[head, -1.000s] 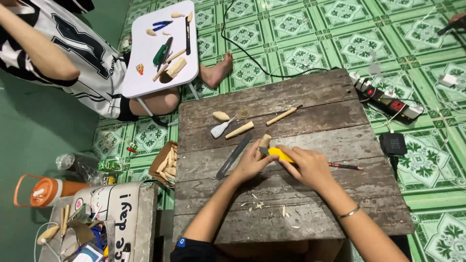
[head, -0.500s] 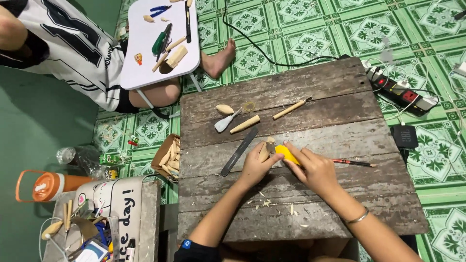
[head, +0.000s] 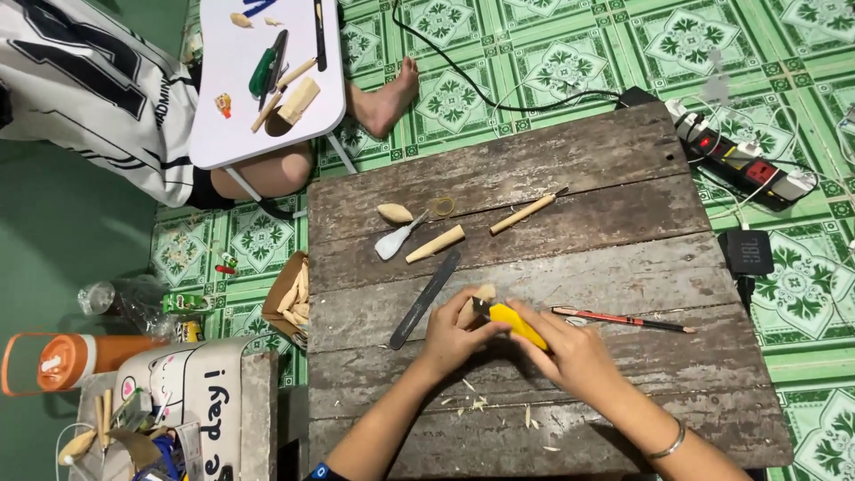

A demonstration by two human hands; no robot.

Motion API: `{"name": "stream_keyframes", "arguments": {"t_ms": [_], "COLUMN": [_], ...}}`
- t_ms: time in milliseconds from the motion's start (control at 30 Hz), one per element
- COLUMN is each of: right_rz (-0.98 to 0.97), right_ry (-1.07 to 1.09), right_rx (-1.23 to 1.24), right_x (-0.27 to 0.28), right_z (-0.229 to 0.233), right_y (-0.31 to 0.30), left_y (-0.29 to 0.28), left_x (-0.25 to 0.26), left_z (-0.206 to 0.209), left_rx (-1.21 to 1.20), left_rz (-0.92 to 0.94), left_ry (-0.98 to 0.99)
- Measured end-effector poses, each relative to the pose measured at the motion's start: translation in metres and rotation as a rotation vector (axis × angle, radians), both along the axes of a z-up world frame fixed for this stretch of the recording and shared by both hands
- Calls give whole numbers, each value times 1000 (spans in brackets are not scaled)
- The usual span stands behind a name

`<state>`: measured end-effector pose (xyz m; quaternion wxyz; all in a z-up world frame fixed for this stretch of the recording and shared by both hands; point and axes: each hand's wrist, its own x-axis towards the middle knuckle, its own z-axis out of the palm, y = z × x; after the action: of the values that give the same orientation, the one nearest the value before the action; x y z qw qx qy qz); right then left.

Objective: Carving and shaping a small piece of wood using a utility knife

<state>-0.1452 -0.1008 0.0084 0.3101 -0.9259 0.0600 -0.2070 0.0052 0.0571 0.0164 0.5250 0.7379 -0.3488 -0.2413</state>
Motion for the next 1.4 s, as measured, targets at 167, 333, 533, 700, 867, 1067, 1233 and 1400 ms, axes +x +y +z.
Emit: {"name": "stream_keyframes", "arguments": {"t_ms": [167,333,533,700,867,1067,1233,1400], "right_rz": [11,-4,18,-56,-88,-108,-17,15], "right_ry": [151,197,98,-11,-71,-95,-42,68], "right_rx": [362,456,434,483,423,414,390,461], "right_x": [-3,1,1,0,-2,-2,-4,-4], "right_z": [-6,-1,-8,-10,-21,-22,-4,5], "right_y": [-10,-10,-4,6,9,10,-3,-6], "left_y": [1,-1,-1,-5,-8,-8,-1,1], "left_x": [4,6,4,-8,-14,-16,-8,-2], "left_z": [2,10,9,5,11,0,1,-8], "left_rx": [38,61,13,-71,-47,3,50,35], "left_rz": [-51,-64,-46,146,180,202,118,20], "left_ry": [9,-41,-96,137,144,149,118,-137]}}
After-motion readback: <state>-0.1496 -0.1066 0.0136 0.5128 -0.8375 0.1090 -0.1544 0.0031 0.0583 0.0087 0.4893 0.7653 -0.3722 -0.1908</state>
